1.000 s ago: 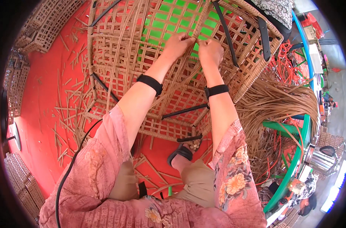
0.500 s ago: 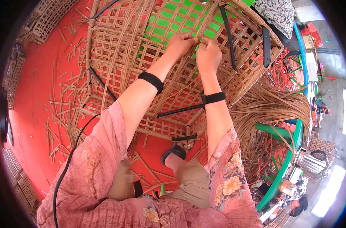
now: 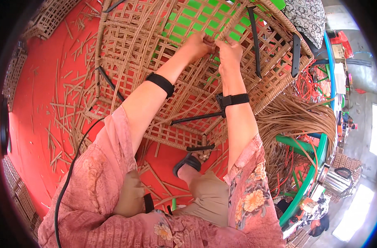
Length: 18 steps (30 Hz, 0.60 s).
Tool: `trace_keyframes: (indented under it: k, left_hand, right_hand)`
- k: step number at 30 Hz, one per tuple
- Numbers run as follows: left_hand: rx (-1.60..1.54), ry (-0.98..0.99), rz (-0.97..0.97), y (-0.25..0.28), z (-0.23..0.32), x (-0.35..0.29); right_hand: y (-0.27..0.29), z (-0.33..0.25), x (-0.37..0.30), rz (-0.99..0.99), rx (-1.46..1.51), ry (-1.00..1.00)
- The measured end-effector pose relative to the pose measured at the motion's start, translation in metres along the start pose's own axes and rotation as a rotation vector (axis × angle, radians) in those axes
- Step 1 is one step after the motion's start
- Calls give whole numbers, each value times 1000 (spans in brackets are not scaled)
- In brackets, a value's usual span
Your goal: The person is weaving a piece of furniture, likely a chair, using long strips of bamboo or similar material.
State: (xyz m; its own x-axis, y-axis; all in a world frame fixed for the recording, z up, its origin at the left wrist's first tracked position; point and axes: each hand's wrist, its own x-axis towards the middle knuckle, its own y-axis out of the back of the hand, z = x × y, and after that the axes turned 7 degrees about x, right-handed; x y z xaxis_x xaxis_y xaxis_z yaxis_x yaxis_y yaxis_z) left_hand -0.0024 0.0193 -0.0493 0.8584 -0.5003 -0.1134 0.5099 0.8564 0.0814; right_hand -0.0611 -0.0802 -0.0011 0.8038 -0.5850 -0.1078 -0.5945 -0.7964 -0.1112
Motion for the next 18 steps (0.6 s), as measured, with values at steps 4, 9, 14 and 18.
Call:
trace_keyframes:
  k: [4, 9, 14, 18]
  left_hand:
    - [192, -22, 82, -13, 26, -19]
    - [517, -172, 165, -4, 29, -20]
    - [524, -193, 100, -2, 23, -12]
    - [523, -274, 140, -1, 18, -9]
  right_hand:
    - [27, 19, 21, 2, -1, 34]
    - [17, 3, 11, 3, -128, -2]
    - [15, -3, 7, 23, -204, -8]
    - [17, -3, 10, -34, -221, -45]
